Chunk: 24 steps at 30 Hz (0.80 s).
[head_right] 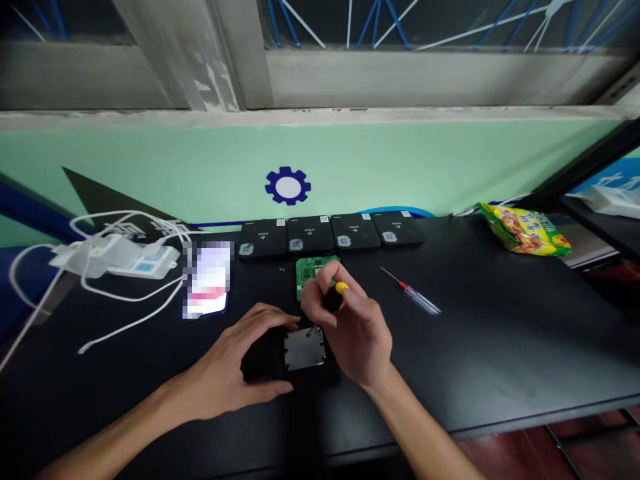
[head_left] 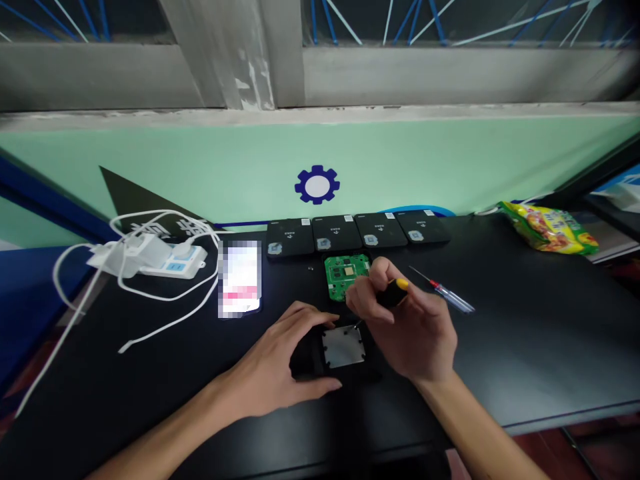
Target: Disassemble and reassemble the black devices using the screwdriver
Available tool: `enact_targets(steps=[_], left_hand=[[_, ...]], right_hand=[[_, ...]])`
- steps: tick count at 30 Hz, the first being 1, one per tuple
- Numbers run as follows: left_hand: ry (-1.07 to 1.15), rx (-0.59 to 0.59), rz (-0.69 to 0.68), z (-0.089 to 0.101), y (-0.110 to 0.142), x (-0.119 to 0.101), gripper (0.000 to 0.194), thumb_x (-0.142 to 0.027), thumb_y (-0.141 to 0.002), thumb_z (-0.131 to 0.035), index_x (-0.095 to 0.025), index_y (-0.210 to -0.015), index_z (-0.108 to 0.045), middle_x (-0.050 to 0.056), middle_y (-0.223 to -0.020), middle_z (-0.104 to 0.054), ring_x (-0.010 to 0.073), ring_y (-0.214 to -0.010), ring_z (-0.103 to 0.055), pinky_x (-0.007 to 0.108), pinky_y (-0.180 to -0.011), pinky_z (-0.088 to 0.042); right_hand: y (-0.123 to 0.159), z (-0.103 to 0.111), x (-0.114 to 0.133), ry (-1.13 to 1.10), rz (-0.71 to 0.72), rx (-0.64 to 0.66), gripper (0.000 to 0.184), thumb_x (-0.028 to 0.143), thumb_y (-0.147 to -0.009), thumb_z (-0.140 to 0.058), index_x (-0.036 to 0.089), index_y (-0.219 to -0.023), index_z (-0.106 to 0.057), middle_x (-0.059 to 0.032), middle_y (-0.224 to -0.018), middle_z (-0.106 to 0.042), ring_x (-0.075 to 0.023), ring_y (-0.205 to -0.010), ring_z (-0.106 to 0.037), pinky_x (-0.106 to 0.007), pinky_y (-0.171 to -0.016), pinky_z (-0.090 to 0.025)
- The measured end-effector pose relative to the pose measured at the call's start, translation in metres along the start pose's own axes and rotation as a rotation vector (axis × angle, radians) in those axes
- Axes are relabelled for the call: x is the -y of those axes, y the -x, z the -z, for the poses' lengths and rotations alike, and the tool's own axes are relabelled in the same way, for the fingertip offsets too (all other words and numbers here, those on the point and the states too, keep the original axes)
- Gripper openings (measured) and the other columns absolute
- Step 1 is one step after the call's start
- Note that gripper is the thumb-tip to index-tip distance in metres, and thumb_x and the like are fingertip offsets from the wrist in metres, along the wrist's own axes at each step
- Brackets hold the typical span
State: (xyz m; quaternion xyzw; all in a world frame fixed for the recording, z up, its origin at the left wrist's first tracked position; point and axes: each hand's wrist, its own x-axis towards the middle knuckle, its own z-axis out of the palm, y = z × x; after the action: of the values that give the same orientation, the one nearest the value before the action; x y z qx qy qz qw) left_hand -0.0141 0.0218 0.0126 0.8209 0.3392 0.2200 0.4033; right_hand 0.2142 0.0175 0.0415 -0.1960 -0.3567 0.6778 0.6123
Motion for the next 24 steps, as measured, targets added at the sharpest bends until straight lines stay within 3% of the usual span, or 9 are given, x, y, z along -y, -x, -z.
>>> enact_targets(steps=[4, 6, 12, 16, 21, 24], left_hand=[[-0.006, -0.113, -0.117, -0.002, -0.002, 0.007, 0.03, -0.024, -0.104, -0.08, -0.031, -0.132, -0.073, 0.006, -0.126, -0.074, 0.0264, -0.125, -0.064, 0.046, -0.107, -0.056], [-0.009, -0.175, -0.152, -0.003, -0.003, 0.009, 0.02, -0.019, -0.107, -0.075, -0.029, -0.124, -0.077, 0.005, -0.119, -0.076, 0.0247, -0.12, -0.065, 0.043, -0.103, -0.057], [0.014, -0.212, -0.188, -0.006, -0.004, 0.009, 0.011, -0.02, -0.1, -0.084, -0.025, -0.109, -0.081, 0.005, -0.105, -0.079, 0.0249, -0.109, -0.068, 0.041, -0.096, -0.058], [-0.022, -0.221, -0.177, -0.01, -0.001, 0.008, 0.006, -0.02, -0.103, -0.081, -0.025, -0.106, -0.08, 0.003, -0.1, -0.079, 0.0244, -0.105, -0.068, 0.042, -0.095, -0.057], [-0.07, -0.255, -0.129, -0.008, 0.003, 0.003, 0.014, -0.022, -0.111, -0.07, -0.028, -0.119, -0.08, 0.004, -0.105, -0.078, 0.0234, -0.106, -0.068, 0.041, -0.096, -0.057], [0.023, -0.3, -0.053, -0.006, 0.006, -0.003, 0.024, -0.022, -0.114, -0.062, -0.028, -0.131, -0.078, 0.004, -0.105, -0.075, 0.0212, -0.101, -0.069, 0.037, -0.09, -0.056]], right_hand=[[-0.005, -0.001, 0.002, -0.134, -0.06, -0.059, 0.036, 0.055, -0.101, -0.057, 0.026, -0.085, -0.043, 0.0068, -0.064, -0.023, -0.0186, -0.061, -0.02, -0.036, -0.066, -0.032], [-0.005, -0.002, 0.003, -0.157, -0.092, -0.082, 0.037, 0.055, -0.099, -0.059, 0.027, -0.084, -0.041, 0.0072, -0.063, -0.021, -0.0185, -0.06, -0.019, -0.036, -0.065, -0.034], [0.001, -0.007, 0.005, -0.247, -0.128, -0.055, 0.034, 0.051, -0.095, -0.062, 0.025, -0.084, -0.043, 0.006, -0.061, -0.025, -0.019, -0.063, -0.022, -0.035, -0.067, -0.035], [0.0, -0.004, 0.007, -0.284, -0.139, -0.066, 0.036, 0.051, -0.095, -0.063, 0.025, -0.084, -0.041, 0.0065, -0.061, -0.024, -0.0181, -0.062, -0.023, -0.034, -0.066, -0.035], [-0.001, 0.006, 0.017, -0.268, -0.103, -0.143, 0.039, 0.049, -0.095, -0.067, 0.027, -0.084, -0.037, 0.0097, -0.06, -0.018, -0.0153, -0.054, -0.013, -0.031, -0.054, -0.027], [0.001, 0.013, 0.024, -0.244, -0.079, -0.121, 0.04, 0.049, -0.1, -0.065, 0.027, -0.083, -0.036, 0.0105, -0.058, -0.018, -0.013, -0.049, -0.01, -0.028, -0.048, -0.021]])
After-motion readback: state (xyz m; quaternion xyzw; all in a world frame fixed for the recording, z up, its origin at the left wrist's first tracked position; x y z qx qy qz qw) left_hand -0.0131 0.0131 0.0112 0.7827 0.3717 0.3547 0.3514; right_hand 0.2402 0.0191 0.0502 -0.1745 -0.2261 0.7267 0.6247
